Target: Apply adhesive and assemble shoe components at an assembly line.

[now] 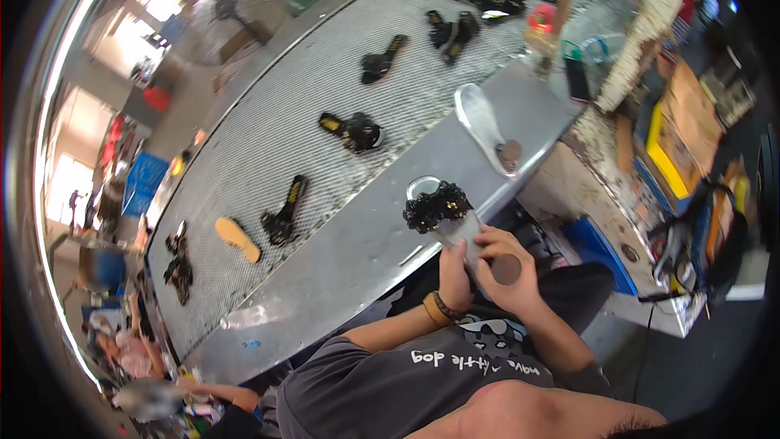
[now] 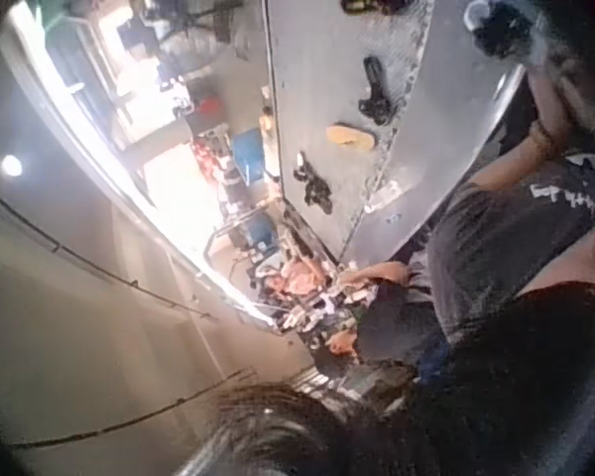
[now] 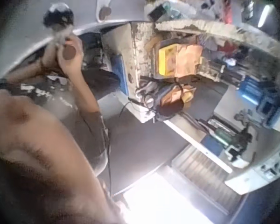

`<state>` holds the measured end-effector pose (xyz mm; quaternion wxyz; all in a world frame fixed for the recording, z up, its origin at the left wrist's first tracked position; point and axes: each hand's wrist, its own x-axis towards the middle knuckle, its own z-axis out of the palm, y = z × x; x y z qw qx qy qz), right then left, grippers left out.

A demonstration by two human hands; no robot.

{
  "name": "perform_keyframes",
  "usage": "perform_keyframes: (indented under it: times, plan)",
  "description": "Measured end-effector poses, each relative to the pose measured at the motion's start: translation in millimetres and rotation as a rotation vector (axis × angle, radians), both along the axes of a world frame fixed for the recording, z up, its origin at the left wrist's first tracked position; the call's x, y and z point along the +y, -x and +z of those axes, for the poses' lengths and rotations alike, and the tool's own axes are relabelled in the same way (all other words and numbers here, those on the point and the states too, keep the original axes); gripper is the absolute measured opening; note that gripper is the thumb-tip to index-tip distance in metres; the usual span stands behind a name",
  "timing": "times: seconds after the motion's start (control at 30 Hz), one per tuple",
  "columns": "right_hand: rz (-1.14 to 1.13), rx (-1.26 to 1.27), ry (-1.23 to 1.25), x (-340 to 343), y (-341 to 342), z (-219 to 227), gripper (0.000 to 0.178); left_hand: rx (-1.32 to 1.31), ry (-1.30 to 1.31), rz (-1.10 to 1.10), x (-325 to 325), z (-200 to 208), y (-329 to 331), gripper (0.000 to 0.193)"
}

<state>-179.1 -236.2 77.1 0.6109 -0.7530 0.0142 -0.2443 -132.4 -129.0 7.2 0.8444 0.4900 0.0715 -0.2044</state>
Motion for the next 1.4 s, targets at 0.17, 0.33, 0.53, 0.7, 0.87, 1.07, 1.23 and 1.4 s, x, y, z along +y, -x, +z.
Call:
perform_keyframes:
  times: [0.17,0.33,0.53,0.7,0.87,1.07,1.23,1.4]
  plan:
    - [-0.311,0.100,0.090,-7,5,-21,0.049,0.092,0.271,-0.305,-14,-31,-22,0.050]
    - [-0.126,0.351,0.104,-50,35,-3,0.073,-0.206,0.272,-0.451,-31,23,-16,0.079]
    - [-0.405,-0.038,-0.666,-134,63,29,0.070,-1.427,-0.141,-1.226,-28,66,-51,0.082]
    - [-1.312,0.445,0.449,-265,38,94,0.060,-1.449,-0.400,-1.292,-21,29,-32,0.042]
    - [-1.547,0.902,0.731,-332,27,75,0.068,-1.439,-0.372,-1.247,-17,15,-38,0.032]
    - [-1.543,0.841,0.916,-370,3,76,0.070,-1.278,-0.339,-1.193,-35,31,-63,0.028]
    - [-1.504,0.987,1.102,-378,18,82,0.089,-1.204,-0.251,-0.929,-69,47,-110,0.019]
    - [-1.794,0.414,1.162,-391,20,55,0.072,-1.201,-0.493,-0.347,-112,41,-223,0.020]
